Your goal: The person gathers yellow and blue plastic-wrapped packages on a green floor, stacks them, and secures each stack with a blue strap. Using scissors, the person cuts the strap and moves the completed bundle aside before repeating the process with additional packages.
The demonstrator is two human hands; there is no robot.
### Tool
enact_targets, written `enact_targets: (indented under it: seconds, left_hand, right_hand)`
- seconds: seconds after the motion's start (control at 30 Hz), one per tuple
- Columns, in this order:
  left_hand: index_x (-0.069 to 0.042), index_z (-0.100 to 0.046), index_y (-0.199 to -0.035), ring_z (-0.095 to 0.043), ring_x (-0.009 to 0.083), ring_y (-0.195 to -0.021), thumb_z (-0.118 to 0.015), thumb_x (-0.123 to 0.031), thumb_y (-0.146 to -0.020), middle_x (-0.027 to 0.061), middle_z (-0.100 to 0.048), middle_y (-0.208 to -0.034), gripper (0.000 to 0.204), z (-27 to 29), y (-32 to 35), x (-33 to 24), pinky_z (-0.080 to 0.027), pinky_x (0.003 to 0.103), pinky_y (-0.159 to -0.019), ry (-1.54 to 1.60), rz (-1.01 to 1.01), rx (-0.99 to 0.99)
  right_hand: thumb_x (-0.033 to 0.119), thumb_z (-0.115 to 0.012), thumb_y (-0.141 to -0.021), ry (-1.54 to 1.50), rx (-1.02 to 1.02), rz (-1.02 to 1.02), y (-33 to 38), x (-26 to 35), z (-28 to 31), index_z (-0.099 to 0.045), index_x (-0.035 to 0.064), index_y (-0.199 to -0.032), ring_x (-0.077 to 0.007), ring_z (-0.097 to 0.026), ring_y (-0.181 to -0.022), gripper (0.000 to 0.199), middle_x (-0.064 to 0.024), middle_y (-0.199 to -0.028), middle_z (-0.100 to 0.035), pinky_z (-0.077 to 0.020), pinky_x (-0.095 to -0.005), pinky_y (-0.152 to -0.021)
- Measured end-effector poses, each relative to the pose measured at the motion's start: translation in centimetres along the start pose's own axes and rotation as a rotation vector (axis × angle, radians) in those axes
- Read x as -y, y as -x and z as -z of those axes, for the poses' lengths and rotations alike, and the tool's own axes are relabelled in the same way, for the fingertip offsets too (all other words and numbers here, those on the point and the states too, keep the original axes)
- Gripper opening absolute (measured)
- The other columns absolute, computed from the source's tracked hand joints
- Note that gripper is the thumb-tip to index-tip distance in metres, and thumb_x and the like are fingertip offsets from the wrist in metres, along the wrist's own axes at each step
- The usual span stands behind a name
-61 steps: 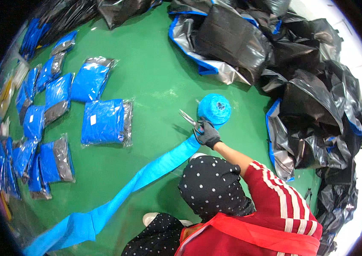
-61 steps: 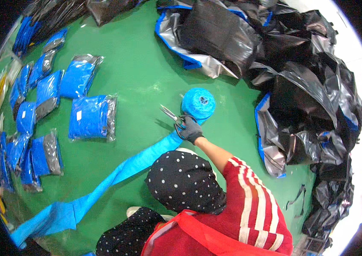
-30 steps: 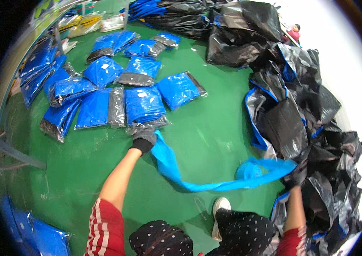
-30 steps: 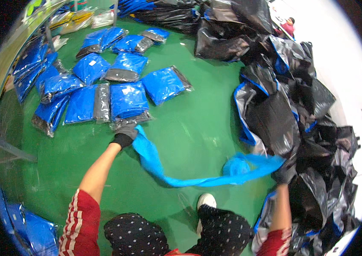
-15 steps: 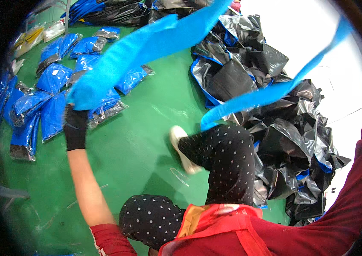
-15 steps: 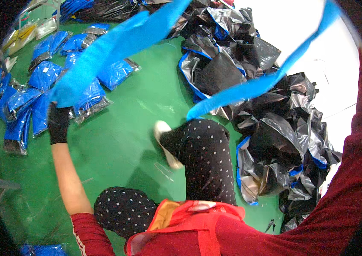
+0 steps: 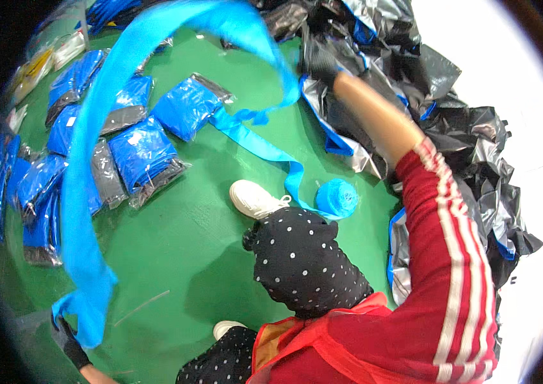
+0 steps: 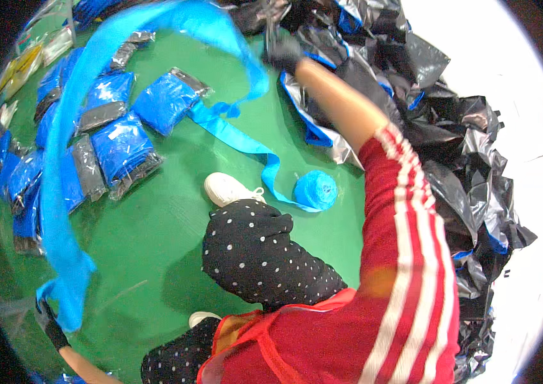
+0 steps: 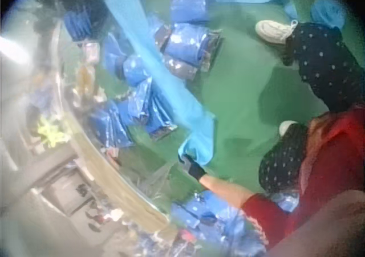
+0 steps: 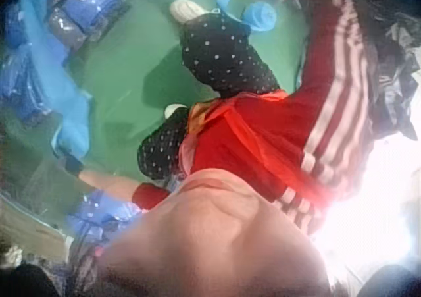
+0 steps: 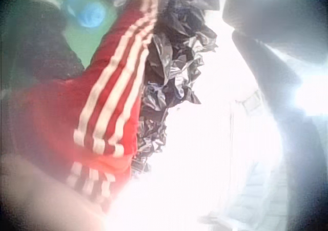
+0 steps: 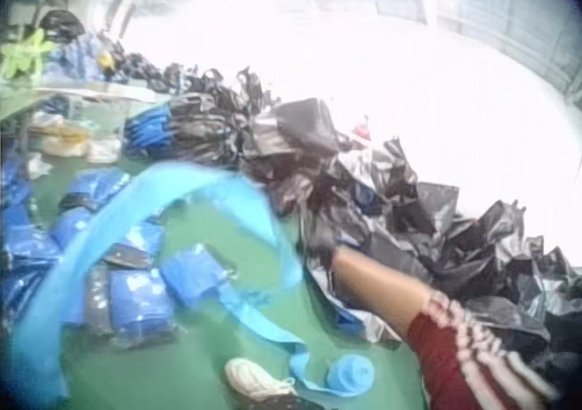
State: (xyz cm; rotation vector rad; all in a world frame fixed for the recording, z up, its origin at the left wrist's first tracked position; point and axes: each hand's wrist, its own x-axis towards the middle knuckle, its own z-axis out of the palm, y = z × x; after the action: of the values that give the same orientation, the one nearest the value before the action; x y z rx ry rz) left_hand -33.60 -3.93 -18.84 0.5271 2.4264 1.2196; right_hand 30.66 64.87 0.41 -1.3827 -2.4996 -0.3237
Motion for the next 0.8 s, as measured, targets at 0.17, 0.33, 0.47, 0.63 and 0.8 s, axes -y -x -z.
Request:
enact_targets:
  seconds: [0.17, 0.33, 0.47, 0.63, 0.8]
  left_hand:
    - [-0.003, -0.05, -0.126, -0.049, 0.0172, -0.082, -0.051, -0.036, -0.091, 0.0082, -0.053, -0.092, 0.048, 2.5, -3.7, 3.8, -0.039, 0.031, -0.072, -0.221, 0.066, -0.056]
    - [-0.001, -0.049, -0.127, -0.052, 0.0223, -0.097, -0.053, -0.037, -0.089, 0.0128, -0.054, -0.111, 0.052, 1.3, -10.3, 6.1, -0.04, 0.033, -0.084, -0.36, 0.086, -0.003]
    - [0.002, -0.048, -0.127, -0.052, 0.027, -0.111, -0.054, -0.03, -0.088, 0.0173, -0.053, -0.126, 0.051, -5.5, -13.3, 5.5, -0.039, 0.035, -0.094, -0.51, -0.048, -0.027]
    - [0.003, -0.057, -0.112, -0.059, 0.0328, -0.098, -0.051, -0.029, -0.089, 0.0217, -0.061, -0.109, 0.04, -10.7, -10.6, 2.6, -0.043, 0.039, -0.084, -0.414, -0.162, -0.046]
    - [0.001, -0.062, -0.101, -0.056, 0.0435, -0.092, -0.047, -0.036, -0.089, 0.0262, -0.061, -0.099, 0.041, -11.2, -9.3, -1.4, -0.044, 0.046, -0.077, -0.675, -0.439, -0.042]
  right_hand:
    - [0.055, -0.064, -0.07, -0.413, 0.494, -0.525, 23.4, -2.2, -15.1, -0.047, 0.0093, -0.124, -0.0374, -0.056, -0.097, 0.072, -0.0237, -0.107, -0.056, -0.0464, -0.0449, -0.082]
    - [0.037, -0.06, -0.075, -0.297, 0.388, -0.999, 32.2, 4.4, -18.1, -0.059, 0.005, -0.102, -0.0373, -0.062, -0.086, 0.041, -0.0205, -0.089, -0.064, -0.0491, -0.0432, -0.074]
    - [0.027, -0.051, -0.082, -0.349, 0.505, -0.863, 31.8, 2.1, -16.0, -0.053, 0.0103, -0.117, -0.0384, -0.058, -0.095, 0.039, -0.0201, -0.105, -0.061, -0.0469, -0.0424, -0.08]
    - [0.021, -0.045, -0.085, 0.063, -0.01, -0.831, 28.4, -16.8, 1.0, -0.051, 0.0023, -0.121, -0.0382, -0.055, -0.095, 0.04, -0.0242, -0.105, -0.058, -0.0423, -0.0462, -0.082]
    - [0.019, -0.038, -0.09, 0.774, -0.311, -0.502, 8.8, -29.3, 30.4, -0.049, -0.0014, -0.124, -0.0402, -0.046, -0.109, 0.041, -0.0254, -0.119, -0.049, -0.0327, -0.0502, -0.094]
